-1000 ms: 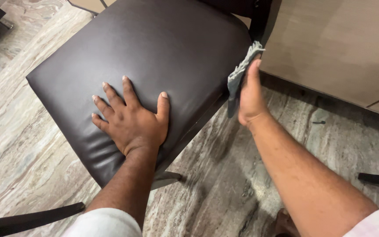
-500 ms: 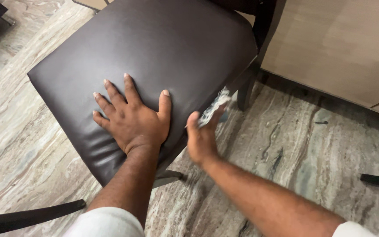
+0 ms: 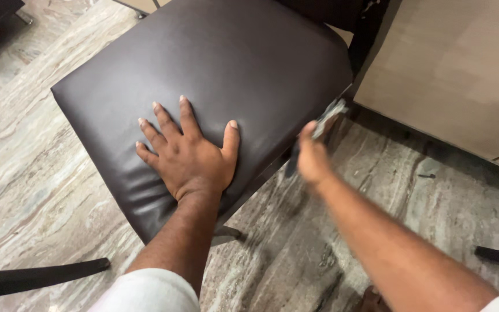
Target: The person wipes the seat and backrest of a dark brown leather chair using a blue cloth. They systematically clean the seat surface, the backrest, and the side edges of the chair. The person then moves to a second chair and repeats the wiping process on its seat and backrest.
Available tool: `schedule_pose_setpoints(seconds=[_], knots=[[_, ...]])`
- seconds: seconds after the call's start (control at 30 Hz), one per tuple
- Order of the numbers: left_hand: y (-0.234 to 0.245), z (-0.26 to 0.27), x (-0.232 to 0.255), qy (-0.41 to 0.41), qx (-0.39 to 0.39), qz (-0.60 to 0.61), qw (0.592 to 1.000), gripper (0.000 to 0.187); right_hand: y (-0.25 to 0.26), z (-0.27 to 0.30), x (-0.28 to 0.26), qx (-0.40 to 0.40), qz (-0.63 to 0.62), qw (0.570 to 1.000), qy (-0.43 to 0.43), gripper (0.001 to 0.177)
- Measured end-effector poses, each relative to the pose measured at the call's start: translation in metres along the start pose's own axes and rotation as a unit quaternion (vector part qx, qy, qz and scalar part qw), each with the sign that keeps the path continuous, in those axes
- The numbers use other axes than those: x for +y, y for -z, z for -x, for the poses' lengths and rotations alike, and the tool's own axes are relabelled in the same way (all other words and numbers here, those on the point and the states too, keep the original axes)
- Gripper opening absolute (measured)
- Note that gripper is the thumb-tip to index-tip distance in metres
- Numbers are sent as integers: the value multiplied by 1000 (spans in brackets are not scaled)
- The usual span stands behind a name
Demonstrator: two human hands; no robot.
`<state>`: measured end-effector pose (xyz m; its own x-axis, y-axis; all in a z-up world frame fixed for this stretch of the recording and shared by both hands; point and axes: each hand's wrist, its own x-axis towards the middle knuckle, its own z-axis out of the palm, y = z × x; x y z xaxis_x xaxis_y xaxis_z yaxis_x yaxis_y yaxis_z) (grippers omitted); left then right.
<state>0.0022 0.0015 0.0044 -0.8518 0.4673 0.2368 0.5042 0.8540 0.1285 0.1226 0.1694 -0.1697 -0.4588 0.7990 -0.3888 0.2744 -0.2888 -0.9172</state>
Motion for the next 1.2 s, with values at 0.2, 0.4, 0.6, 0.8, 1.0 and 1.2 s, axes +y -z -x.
schedule_pose_setpoints(seconds=[0.2, 0.4, 0.6, 0.8, 1.0, 1.2], knots=[[3, 0, 2, -3, -8, -1, 1000, 94, -52, 76, -27, -142, -332, 933, -10, 87], [12, 0, 0, -17, -34, 53, 998, 95, -58, 130, -59, -175, -314, 925, -124, 79], [20, 6, -35, -121, -143, 168, 968, 87, -52, 174, -92, -251, -285, 917, -124, 86], [22, 105, -104, 81, -142, 630, 759, 54, -65, 216, -88, -252, -322, 903, -131, 85], [31, 159, -117, 443, -297, 683, 498, 73, -75, 232, -72, -201, -412, 878, -139, 77], [21, 145, -111, 443, -424, 644, 458, 62, -86, 242, -71, -138, -426, 880, -159, 69]])
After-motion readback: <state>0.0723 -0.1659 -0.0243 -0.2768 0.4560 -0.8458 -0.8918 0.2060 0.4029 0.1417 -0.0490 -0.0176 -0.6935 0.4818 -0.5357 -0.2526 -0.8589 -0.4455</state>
